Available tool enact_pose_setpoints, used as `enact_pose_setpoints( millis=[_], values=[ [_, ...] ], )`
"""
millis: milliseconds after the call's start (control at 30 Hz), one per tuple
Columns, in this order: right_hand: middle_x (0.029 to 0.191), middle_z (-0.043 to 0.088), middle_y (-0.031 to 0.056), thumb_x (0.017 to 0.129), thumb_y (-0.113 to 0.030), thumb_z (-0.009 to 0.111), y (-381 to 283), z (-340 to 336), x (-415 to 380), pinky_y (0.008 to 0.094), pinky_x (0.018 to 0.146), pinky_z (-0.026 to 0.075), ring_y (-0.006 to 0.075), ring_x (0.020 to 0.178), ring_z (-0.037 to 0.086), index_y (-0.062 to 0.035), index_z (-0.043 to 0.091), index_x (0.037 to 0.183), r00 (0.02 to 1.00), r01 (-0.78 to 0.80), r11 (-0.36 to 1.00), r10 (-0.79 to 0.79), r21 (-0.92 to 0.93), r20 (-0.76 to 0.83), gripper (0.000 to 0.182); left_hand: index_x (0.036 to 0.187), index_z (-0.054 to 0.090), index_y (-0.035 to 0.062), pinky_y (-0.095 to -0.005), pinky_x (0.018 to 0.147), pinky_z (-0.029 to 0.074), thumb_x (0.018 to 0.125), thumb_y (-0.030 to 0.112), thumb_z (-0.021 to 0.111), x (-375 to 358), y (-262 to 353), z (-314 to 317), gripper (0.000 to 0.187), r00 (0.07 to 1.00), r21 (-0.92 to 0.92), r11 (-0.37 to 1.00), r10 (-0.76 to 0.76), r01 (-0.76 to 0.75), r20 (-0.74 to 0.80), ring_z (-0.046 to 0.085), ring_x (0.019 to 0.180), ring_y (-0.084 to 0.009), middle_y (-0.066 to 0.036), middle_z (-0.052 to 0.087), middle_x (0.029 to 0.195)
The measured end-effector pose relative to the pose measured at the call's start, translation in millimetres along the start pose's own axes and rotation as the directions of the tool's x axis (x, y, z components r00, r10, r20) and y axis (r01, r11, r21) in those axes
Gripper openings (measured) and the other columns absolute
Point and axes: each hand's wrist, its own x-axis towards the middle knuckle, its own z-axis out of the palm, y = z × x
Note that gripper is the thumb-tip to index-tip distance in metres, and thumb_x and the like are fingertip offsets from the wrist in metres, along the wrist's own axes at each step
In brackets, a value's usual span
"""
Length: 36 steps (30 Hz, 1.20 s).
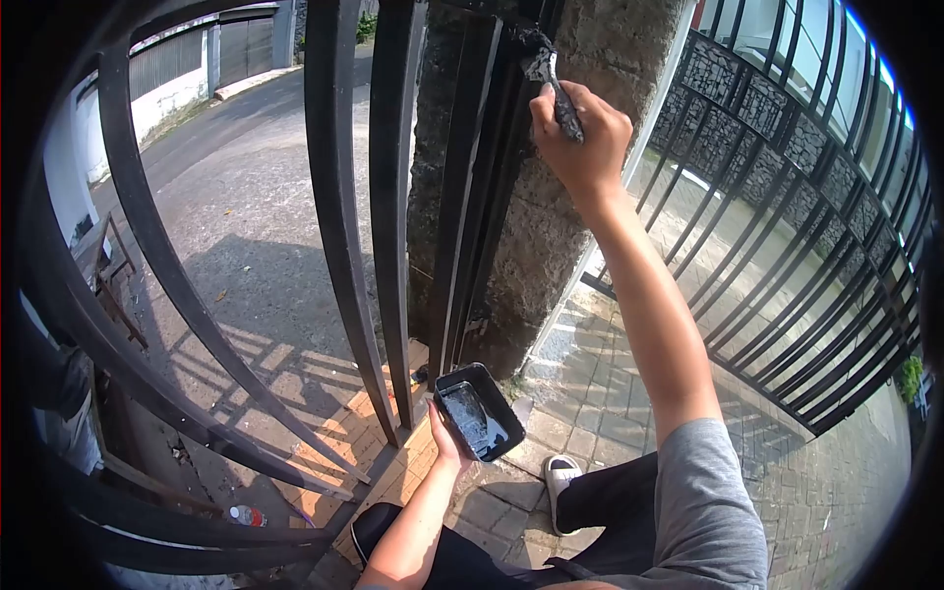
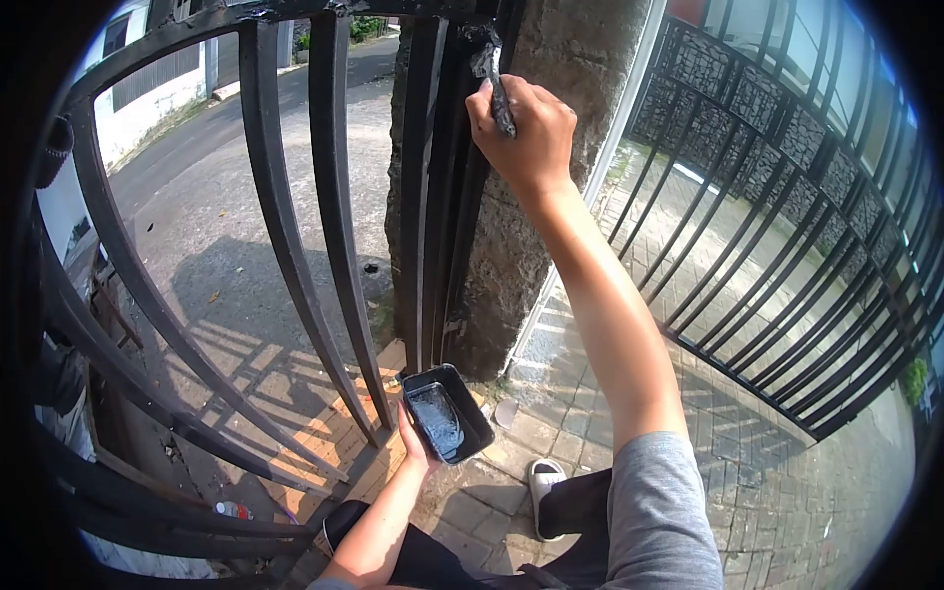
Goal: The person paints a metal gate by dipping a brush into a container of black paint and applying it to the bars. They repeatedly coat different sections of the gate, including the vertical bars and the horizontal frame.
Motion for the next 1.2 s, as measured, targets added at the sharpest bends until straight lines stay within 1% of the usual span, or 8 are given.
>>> enact_pose_setpoints(
  millis=[67, 167, 400, 500, 633, 767, 933, 1200],
  values=[
    [0.073, 0.068, 0.0123, 0.084, -0.012, 0.075, -8.0, -5.5, -5.5, 0.0401, 0.062, 0.056, 0.0296, 0.069, 0.068, -0.0037, 0.068, 0.086, 0.998, -0.055, 0.998, 0.054, 0.026, 0.045, 0.011, 0.146, 0.054, 0.0114, -0.0482, 0.109, 0.048, 0.098, 0.079, 0.034, -0.3, -0.1, 1.4, 0.086, 1.0, -0.029, 0.999, 0.017, -0.017, -0.004, 0.061, 0.126, -0.032, -0.012, 0.062, 0.14],
    [0.074, 0.069, 0.0114, 0.084, -0.01, 0.075, 13.4, -2.5, 0.8, 0.0386, 0.063, 0.056, 0.0292, 0.069, 0.068, -0.0031, 0.07, 0.091, 0.944, 0.245, 0.962, -0.265, 0.124, 0.195, 0.012, 0.147, 0.054, 0.0118, -0.0482, 0.109, 0.048, 0.098, 0.08, 0.034, -1.1, 0.0, 2.3, 0.086, 1.0, -0.037, 0.999, 0.011, -0.011, -0.006, 0.061, 0.126, -0.0318, -0.013, 0.062, 0.139],
    [0.08, 0.072, 0.0135, 0.085, -0.003, 0.077, 24.2, -24.1, 33.8, 0.0355, 0.065, 0.057, 0.0284, 0.07, 0.071, 0.0001, 0.074, 0.104, 0.852, 0.375, 0.912, -0.409, 0.164, 0.326, 0.02, 0.15, 0.051, 0.0123, -0.0485, 0.11, 0.048, 0.096, 0.081, 0.036, 4.8, -4.6, -2.1, 0.089, 0.999, 0.013, 0.999, 0.047, -0.047, -0.022, 0.061, 0.126, -0.0326, -0.012, 0.062, 0.142],
    [0.084, 0.074, 0.0095, 0.089, -0.021, 0.075, 18.1, -11.0, 42.4, 0.0393, 0.069, 0.059, 0.0308, 0.076, 0.073, -0.0047, 0.074, 0.096, 0.941, 0.242, 0.968, -0.25, 0.062, 0.23, 0.018, 0.15, 0.051, 0.0118, -0.0485, 0.111, 0.047, 0.095, 0.083, 0.036, -1.0, -4.8, 4.4, 0.091, 0.999, -0.051, 0.997, -0.05, 0.05, 0.005, 0.061, 0.127, -0.0328, -0.013, 0.062, 0.142],
    [0.067, 0.068, 0.0191, 0.087, -0.026, 0.073, -24.4, -17.2, 47.9, 0.0438, 0.063, 0.058, 0.0379, 0.066, 0.071, -0.0018, 0.07, 0.074, 0.922, 0.014, 0.963, 0.091, -0.267, 0.377, 0.028, 0.15, 0.052, 0.0107, -0.0484, 0.112, 0.047, 0.094, 0.085, 0.036, -0.9, -7.6, 5.3, 0.094, 0.995, -0.094, 0.991, -0.095, 0.095, -0.003, 0.061, 0.127, -0.0334, -0.014, 0.062, 0.142],
    [0.061, 0.064, 0.0215, 0.087, -0.032, 0.071, -10.8, 5.2, 52.5, 0.0456, 0.061, 0.058, 0.0412, 0.065, 0.069, -0.0002, 0.067, 0.069, 0.97, 0.059, 0.996, -0.074, 0.07, 0.23, 0.037, 0.149, 0.052, 0.0096, -0.0484, 0.112, 0.048, 0.093, 0.086, 0.036, -2.2, -7.9, 9.1, 0.096, 0.996, -0.067, 0.994, -0.083, 0.083, -0.009, 0.061, 0.127, -0.0334, -0.015, 0.062, 0.142],
    [0.064, 0.064, 0.0218, 0.089, -0.031, 0.071, 1.5, -8.0, 37.2, 0.0473, 0.064, 0.056, 0.0439, 0.068, 0.067, -0.0026, 0.071, 0.079, 0.96, 0.021, 0.997, 0.002, -0.08, 0.279, 0.03, 0.147, 0.054, 0.0095, -0.0477, 0.11, 0.049, 0.093, 0.085, 0.037, -6.0, -7.3, 10.7, 0.094, 0.995, -0.082, 0.991, -0.104, 0.104, -0.006, 0.062, 0.125, -0.0329, -0.014, 0.063, 0.14],
    [0.071, 0.068, 0.0201, 0.091, -0.032, 0.069, 0.1, -16.2, 35.3, 0.0463, 0.069, 0.056, 0.0413, 0.073, 0.069, -0.0039, 0.07, 0.08, 0.925, -0.169, 0.984, 0.179, -0.059, 0.336, 0.031, 0.148, 0.052, 0.011, -0.0482, 0.111, 0.047, 0.096, 0.082, 0.034, -8.9, -2.4, 9.3, 0.09, 0.998, -0.054, 0.996, -0.068, 0.067, -0.006, 0.061, 0.127, -0.0334, -0.014, 0.062, 0.141]
  ],
)
